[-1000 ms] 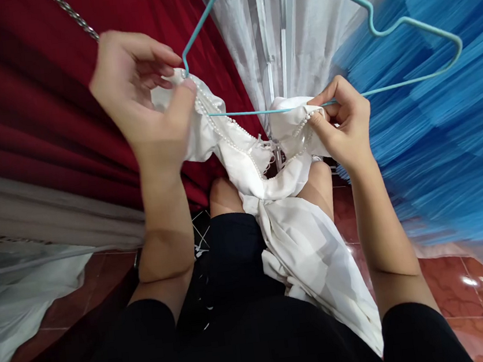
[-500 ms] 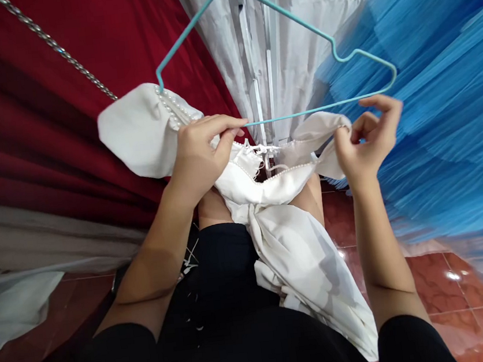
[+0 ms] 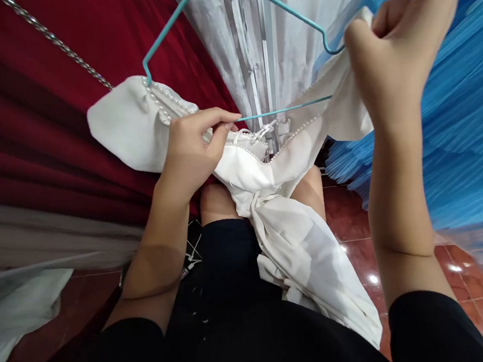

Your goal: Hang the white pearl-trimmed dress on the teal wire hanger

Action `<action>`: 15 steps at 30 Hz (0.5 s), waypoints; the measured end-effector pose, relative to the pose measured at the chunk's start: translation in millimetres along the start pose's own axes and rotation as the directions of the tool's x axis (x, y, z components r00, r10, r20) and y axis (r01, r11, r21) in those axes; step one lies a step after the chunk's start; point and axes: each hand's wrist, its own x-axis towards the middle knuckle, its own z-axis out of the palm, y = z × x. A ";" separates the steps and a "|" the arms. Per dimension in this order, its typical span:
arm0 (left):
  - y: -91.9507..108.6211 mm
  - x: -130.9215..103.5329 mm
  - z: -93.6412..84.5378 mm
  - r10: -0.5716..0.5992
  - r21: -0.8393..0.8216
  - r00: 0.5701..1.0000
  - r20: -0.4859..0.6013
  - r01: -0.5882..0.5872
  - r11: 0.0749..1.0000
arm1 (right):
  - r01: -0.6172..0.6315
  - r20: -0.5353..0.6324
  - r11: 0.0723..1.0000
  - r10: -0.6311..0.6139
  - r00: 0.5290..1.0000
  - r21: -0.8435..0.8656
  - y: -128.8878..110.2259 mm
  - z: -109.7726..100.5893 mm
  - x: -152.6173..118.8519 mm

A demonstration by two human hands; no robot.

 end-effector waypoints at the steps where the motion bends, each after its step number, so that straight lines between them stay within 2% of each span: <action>1: -0.2 -0.6 0.7 -0.001 0.007 1.000 0.002 0.001 1.000 | 0.004 -0.068 0.997 0.002 0.998 0.081 -18.7 4.3 -2.1; 3: -1.3 -2.1 1.7 -0.001 0.036 1.000 -0.001 0.001 0.999 | 0.026 -0.048 0.975 -0.016 0.999 0.219 -52.3 9.9 -10.2; 5: -3.2 -3.3 2.0 0.001 0.083 1.000 -0.010 0.000 0.997 | -0.013 0.055 0.951 -0.004 0.998 0.309 -75.6 15.3 -23.6; 6: -4.5 -3.8 2.0 0.001 0.105 1.000 -0.014 0.000 0.995 | -0.062 0.131 0.942 0.020 0.991 0.330 -82.4 19.5 -32.5; 8: -7.3 -4.6 2.2 0.007 0.128 1.000 -0.018 -0.004 0.992 | -0.185 0.317 0.934 0.084 0.945 0.306 -87.0 32.7 -54.1; 10: -9.6 -5.5 3.4 0.017 0.126 1.000 -0.018 -0.014 0.992 | -0.271 0.418 0.926 0.144 0.897 0.262 -83.0 51.2 -79.1; 11: -10.0 -6.1 4.6 0.023 0.120 1.000 -0.014 -0.021 0.993 | -0.298 0.407 0.918 0.175 0.897 0.263 -79.5 61.0 -91.6; 15: -2.2 -9.9 12.1 0.047 0.088 0.999 0.023 -0.048 0.995 | -0.343 0.236 0.859 0.269 0.934 0.380 -70.9 89.8 -126.2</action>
